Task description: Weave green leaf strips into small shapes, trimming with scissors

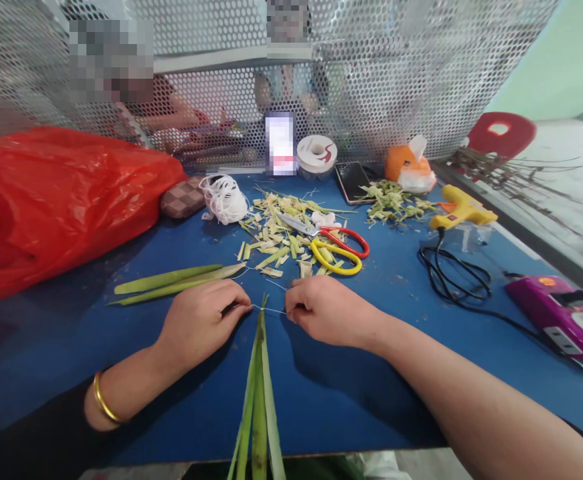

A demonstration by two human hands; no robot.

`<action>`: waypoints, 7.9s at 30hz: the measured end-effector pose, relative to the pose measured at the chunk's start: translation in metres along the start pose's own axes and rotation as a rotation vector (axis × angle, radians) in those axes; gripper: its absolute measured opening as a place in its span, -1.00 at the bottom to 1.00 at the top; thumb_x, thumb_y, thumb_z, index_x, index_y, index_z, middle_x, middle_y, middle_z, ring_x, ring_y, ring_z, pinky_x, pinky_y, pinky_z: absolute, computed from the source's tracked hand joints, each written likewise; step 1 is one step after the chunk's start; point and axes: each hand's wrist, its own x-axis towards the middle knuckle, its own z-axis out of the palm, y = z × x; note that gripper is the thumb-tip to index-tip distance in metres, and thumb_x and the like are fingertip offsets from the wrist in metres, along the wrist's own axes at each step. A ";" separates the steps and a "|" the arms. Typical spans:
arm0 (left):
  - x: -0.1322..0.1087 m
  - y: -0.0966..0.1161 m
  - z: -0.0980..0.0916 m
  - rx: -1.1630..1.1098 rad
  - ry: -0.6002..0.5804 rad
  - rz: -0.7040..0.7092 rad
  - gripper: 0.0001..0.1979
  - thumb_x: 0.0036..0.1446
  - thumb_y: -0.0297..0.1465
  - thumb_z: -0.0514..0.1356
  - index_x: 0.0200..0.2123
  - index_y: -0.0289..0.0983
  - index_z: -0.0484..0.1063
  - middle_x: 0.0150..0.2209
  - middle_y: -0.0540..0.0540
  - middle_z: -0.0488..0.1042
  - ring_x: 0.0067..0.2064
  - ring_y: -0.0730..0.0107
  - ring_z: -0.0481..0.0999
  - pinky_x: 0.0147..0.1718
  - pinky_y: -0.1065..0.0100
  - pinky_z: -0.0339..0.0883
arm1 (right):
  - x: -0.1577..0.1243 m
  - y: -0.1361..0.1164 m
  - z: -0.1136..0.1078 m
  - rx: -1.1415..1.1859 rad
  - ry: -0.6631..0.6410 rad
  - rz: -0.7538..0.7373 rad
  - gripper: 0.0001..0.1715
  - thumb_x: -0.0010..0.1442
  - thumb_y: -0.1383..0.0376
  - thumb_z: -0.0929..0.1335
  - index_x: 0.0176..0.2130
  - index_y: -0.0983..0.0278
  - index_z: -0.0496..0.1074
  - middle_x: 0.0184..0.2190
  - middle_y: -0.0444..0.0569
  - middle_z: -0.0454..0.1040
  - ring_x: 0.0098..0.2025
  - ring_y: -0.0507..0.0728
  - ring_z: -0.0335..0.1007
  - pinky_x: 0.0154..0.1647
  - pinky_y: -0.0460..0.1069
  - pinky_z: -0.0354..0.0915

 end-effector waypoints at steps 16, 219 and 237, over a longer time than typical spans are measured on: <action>0.012 -0.009 -0.003 -0.512 -0.051 -0.027 -0.78 0.07 -0.50 0.20 -0.59 -0.27 0.27 -0.42 -0.01 0.42 -0.36 0.43 0.39 -0.35 0.37 0.24 | 0.014 0.004 0.025 0.722 0.093 0.023 -0.63 0.29 0.09 0.25 -0.42 0.29 0.32 -0.46 -0.10 0.37 -0.41 0.02 0.29 -0.37 -0.06 0.24; 0.017 0.006 0.010 -1.069 -0.249 -0.456 -0.85 0.06 -0.33 0.22 -0.41 -0.33 0.45 -0.51 0.00 0.47 -0.54 0.53 0.41 -0.59 0.51 0.22 | 0.015 0.009 0.023 0.275 0.425 -0.003 -0.93 0.12 0.31 0.44 -0.39 0.26 0.52 -0.45 -0.11 0.45 -0.38 0.06 0.36 -0.35 -0.06 0.26; 0.020 0.006 0.009 -1.084 -0.222 -0.519 -0.81 0.05 -0.30 0.21 -0.37 -0.34 0.44 -0.49 -0.02 0.49 -0.59 0.58 0.39 -0.67 0.56 0.14 | 0.018 0.005 0.031 0.121 0.480 -0.027 -0.82 0.21 0.39 0.34 -0.45 0.27 0.36 -0.49 -0.14 0.40 -0.42 0.03 0.29 -0.39 -0.08 0.18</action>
